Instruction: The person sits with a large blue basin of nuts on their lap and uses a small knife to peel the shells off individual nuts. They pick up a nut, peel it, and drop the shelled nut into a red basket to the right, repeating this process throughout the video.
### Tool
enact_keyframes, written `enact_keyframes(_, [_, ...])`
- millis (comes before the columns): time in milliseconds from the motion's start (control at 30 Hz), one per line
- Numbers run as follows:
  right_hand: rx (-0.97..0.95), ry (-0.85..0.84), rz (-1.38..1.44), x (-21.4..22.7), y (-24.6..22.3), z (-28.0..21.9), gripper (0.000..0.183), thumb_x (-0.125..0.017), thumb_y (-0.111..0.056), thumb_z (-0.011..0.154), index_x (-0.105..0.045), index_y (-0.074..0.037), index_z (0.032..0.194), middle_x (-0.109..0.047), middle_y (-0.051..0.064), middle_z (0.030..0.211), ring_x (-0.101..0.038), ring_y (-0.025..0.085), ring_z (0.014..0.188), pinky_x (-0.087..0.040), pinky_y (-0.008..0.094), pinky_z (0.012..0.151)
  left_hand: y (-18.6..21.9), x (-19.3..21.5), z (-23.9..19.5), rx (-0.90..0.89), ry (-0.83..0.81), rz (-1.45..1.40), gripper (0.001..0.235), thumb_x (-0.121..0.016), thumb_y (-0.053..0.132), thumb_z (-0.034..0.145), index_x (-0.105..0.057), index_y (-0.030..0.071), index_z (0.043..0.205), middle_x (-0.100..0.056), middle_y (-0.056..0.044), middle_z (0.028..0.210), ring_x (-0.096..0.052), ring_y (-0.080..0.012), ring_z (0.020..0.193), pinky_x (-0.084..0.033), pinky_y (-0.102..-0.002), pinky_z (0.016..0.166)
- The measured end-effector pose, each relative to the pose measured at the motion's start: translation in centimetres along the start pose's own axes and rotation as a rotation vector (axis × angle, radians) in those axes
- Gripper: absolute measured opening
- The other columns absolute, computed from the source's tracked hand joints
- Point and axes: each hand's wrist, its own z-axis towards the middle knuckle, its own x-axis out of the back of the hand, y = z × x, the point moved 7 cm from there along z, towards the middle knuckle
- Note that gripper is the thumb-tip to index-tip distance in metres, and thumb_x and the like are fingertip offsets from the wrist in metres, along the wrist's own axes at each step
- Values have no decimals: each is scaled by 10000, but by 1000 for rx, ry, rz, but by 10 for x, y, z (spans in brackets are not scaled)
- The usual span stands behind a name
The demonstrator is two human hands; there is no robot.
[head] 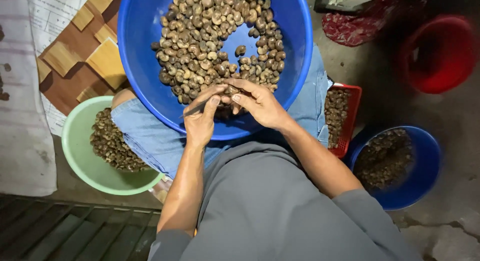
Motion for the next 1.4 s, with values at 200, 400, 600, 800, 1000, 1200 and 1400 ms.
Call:
enact_keyframes(200, [-11, 35, -70, -4, -2, 0, 348, -537, -20, 1067, -491, 88, 1395, -681, 305, 1133, -726, 226, 752, -648, 388, 690, 7, -3, 3, -19, 27, 22, 184, -633, 70, 1073, -731, -40, 1182, -728, -213, 1202, -752, -249, 1012, -638, -390, 848])
enact_keyframes(400, [-2, 146, -146, 7, 3, -2, 344, -655, -20, 1020, -550, 74, 1333, -674, 283, 1162, -728, 200, 682, -646, 355, 639, 12, -10, 7, -56, -9, 76, 181, -652, 73, 1061, -731, -37, 1181, -710, -259, 1247, -728, -332, 1107, -621, -452, 873])
enact_keyframes(600, [-22, 213, -360, 9, -2, -4, 303, -680, -60, 1015, -661, -45, 1317, -712, 159, 895, -694, 184, 642, -554, 294, 542, 24, -15, 10, -50, -54, 140, 238, -554, 141, 1133, -696, -8, 1251, -675, -233, 1305, -642, -401, 1262, -577, -553, 995])
enact_keyframes(800, [-17, 219, -367, 4, -11, -2, 303, -707, -57, 993, -682, -55, 1296, -727, 151, 969, -684, 167, 666, -577, 323, 574, 23, -12, 7, -45, 20, 136, 212, -608, 119, 1096, -724, -33, 1188, -732, -238, 1217, -686, -354, 1215, -582, -493, 991])
enact_keyframes(1000, [-35, 218, -342, 3, -11, -5, 285, -691, -58, 1004, -680, -41, 1288, -737, 184, 983, -745, 252, 762, -616, 373, 634, 13, -2, 3, -13, 38, 167, 243, -573, 148, 1117, -722, -16, 1216, -740, -228, 1214, -684, -360, 1220, -579, -499, 994])
enact_keyframes(1200, [-5, 215, -380, 4, -22, -1, 287, -718, -98, 1005, -686, -36, 1283, -720, 195, 1040, -738, 284, 914, -617, 382, 700, 23, -13, 7, -28, 26, 164, 207, -621, 124, 1089, -726, -28, 1182, -732, -241, 1225, -672, -364, 1239, -574, -511, 1007])
enact_keyframes(1400, [-42, 241, -353, 7, -12, -3, 329, -702, -115, 1015, -651, -62, 1336, -730, 173, 1060, -711, 239, 981, -620, 437, 802, 20, -11, 7, -10, 20, 122, 211, -602, 130, 1105, -720, -9, 1211, -730, -218, 1230, -698, -291, 1169, -610, -436, 925])
